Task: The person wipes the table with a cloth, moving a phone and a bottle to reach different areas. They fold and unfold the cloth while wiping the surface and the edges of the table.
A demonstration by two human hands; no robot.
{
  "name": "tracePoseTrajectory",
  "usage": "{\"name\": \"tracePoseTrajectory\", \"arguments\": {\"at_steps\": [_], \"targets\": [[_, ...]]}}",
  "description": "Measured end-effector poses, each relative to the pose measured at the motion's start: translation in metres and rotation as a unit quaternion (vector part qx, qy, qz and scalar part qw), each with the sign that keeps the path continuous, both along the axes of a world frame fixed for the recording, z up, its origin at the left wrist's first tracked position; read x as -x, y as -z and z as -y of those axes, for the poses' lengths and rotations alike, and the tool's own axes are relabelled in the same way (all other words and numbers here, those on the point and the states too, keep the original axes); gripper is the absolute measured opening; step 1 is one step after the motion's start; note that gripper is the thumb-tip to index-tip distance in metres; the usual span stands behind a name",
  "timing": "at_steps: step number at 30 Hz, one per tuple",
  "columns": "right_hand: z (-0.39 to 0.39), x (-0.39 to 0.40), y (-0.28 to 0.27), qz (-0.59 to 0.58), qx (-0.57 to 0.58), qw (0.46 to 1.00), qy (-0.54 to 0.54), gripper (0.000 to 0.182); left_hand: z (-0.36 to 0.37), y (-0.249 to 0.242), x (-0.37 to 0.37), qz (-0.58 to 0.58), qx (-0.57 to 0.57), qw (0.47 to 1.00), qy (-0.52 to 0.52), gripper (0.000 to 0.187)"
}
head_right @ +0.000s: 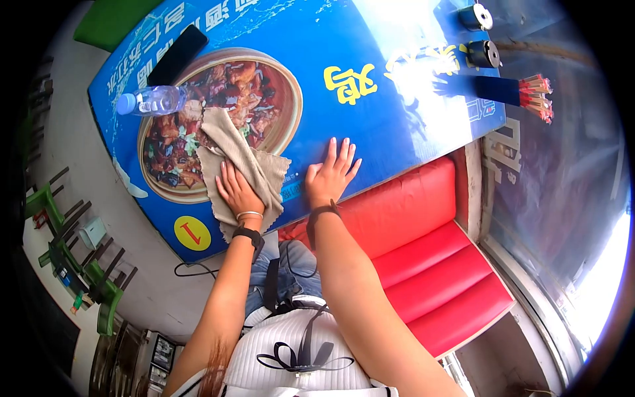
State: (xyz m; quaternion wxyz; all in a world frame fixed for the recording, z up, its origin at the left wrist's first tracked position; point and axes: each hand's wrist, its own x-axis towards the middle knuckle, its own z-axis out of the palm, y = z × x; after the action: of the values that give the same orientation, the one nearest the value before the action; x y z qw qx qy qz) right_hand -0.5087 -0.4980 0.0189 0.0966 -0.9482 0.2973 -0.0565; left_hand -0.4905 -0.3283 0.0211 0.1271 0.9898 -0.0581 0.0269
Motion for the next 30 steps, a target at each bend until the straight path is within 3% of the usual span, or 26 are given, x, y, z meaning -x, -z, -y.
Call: {"name": "tracePoseTrajectory", "arguments": {"at_steps": [30], "targets": [[0.0035,-0.0055,0.0035,0.014,0.002,1.000,0.006,0.060,-0.0009,0.0052,0.0005,0.020,0.001,1.000,-0.003,0.031]]}}
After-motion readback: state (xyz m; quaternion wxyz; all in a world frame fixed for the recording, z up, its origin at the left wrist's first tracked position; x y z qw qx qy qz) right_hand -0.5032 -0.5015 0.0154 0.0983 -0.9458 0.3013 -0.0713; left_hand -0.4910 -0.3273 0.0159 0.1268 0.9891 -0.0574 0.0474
